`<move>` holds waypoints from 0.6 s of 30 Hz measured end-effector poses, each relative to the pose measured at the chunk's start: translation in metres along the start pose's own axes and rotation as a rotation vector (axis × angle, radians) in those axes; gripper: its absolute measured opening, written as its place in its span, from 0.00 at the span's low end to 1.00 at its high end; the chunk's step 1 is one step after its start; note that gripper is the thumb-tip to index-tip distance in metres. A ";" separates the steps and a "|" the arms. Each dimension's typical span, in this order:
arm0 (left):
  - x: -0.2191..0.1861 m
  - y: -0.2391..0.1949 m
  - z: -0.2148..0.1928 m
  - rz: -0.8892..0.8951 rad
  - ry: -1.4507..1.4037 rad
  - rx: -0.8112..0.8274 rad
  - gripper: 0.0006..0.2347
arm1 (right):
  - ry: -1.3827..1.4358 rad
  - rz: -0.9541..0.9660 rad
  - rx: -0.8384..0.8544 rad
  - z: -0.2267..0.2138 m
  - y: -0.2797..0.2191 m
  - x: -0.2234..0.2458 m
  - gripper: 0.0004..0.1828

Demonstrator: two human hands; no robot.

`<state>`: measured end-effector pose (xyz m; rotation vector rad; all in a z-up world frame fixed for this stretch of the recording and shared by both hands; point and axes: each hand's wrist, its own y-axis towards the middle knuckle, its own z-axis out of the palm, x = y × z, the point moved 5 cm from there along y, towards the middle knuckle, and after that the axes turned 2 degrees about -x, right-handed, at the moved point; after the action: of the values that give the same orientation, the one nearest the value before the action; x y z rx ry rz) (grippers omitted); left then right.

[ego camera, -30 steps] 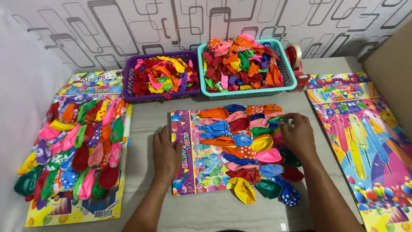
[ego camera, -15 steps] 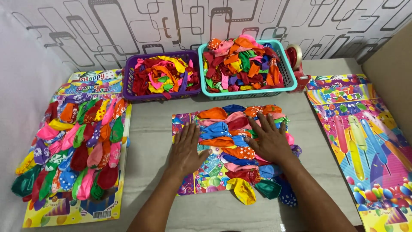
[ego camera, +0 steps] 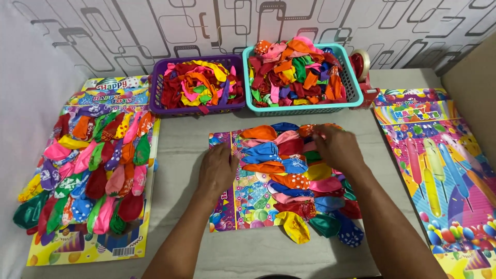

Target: Attaching individual balloons from baskets onto a cardboard display sheet for retail sale.

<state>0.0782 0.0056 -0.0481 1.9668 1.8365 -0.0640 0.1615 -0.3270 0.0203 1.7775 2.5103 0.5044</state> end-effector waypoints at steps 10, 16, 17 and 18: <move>-0.024 -0.001 -0.014 0.032 -0.003 -0.108 0.18 | 0.246 -0.302 -0.248 -0.013 0.075 0.063 0.11; -0.021 0.002 -0.013 0.051 0.013 -0.185 0.17 | 0.094 -0.032 0.273 0.022 0.113 0.086 0.27; -0.021 0.002 -0.014 0.046 0.002 -0.184 0.17 | 0.050 -0.009 0.331 0.025 0.115 0.089 0.29; -0.022 0.001 -0.015 0.040 -0.009 -0.184 0.17 | 0.006 0.016 0.389 0.029 0.117 0.091 0.31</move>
<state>0.0731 -0.0093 -0.0270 1.8719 1.7302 0.1040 0.2423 -0.2009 0.0399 1.9086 2.7474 0.0163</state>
